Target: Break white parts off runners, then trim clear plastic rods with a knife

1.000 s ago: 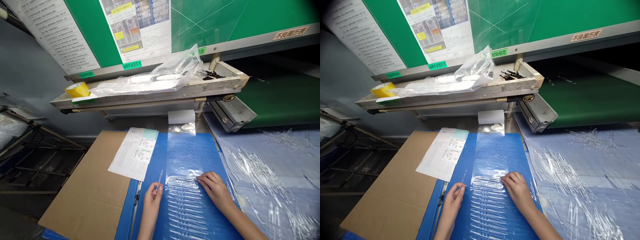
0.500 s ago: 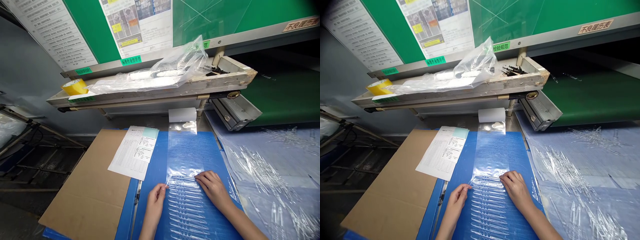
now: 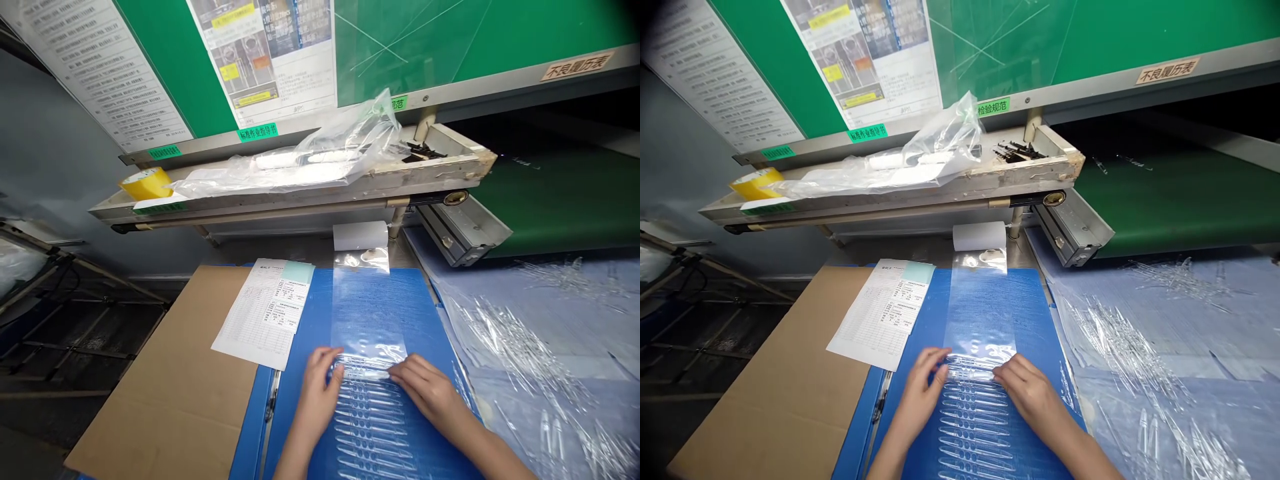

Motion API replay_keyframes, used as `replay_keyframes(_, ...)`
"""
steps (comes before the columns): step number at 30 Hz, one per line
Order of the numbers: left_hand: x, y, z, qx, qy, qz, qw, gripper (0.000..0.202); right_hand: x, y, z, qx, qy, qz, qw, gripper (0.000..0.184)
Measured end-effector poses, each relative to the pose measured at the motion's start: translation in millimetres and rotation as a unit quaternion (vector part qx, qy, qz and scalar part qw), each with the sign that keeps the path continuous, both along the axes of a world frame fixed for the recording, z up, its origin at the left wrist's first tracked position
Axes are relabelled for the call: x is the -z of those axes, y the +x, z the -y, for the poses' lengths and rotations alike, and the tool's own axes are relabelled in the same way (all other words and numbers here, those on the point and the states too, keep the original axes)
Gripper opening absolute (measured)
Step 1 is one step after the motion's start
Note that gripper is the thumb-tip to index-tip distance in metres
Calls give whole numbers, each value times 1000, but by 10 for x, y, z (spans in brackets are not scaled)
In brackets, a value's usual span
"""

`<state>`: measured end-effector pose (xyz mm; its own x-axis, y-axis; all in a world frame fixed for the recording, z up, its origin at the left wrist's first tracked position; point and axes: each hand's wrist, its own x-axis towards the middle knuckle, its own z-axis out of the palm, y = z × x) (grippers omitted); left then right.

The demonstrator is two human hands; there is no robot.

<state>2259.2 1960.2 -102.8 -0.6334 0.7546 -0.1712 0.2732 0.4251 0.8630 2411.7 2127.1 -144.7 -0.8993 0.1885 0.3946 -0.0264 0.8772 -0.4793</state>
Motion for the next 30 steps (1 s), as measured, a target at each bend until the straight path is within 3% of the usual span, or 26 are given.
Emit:
replay_keyframes(3,84,-23,29,-76,-7,-63,995,36,152,-24,-83,58,12,-17,998,22)
replay_keyframes(8,182,128,168,-64,-17,-95,993,29,266,-99,-119,86,36,-14,996,26)
replay_keyframes(11,244,143,387,-96,-42,-145,984,29,268,-117,-124,86,48,-11,995,28)
replay_keyframes(16,410,2,852,-181,-130,-279,934,30,287,-115,-160,78,58,2,995,31)
replay_keyframes(22,512,-94,1119,-180,-169,-315,916,29,290,-111,-166,91,77,19,993,29)
replay_keyframes(24,544,-106,1146,-178,-163,-327,913,29,249,38,-263,118,93,23,988,29)
replay_keyframes(26,604,-89,1116,-180,-149,-358,904,29,186,363,-471,160,114,27,980,32)
replay_keyframes(28,686,-25,993,-148,-115,-403,896,31,97,887,-757,220,141,31,965,37)
replay_keyframes(30,766,92,770,-74,-67,-433,896,33,-13,1560,-1031,301,175,32,937,50)
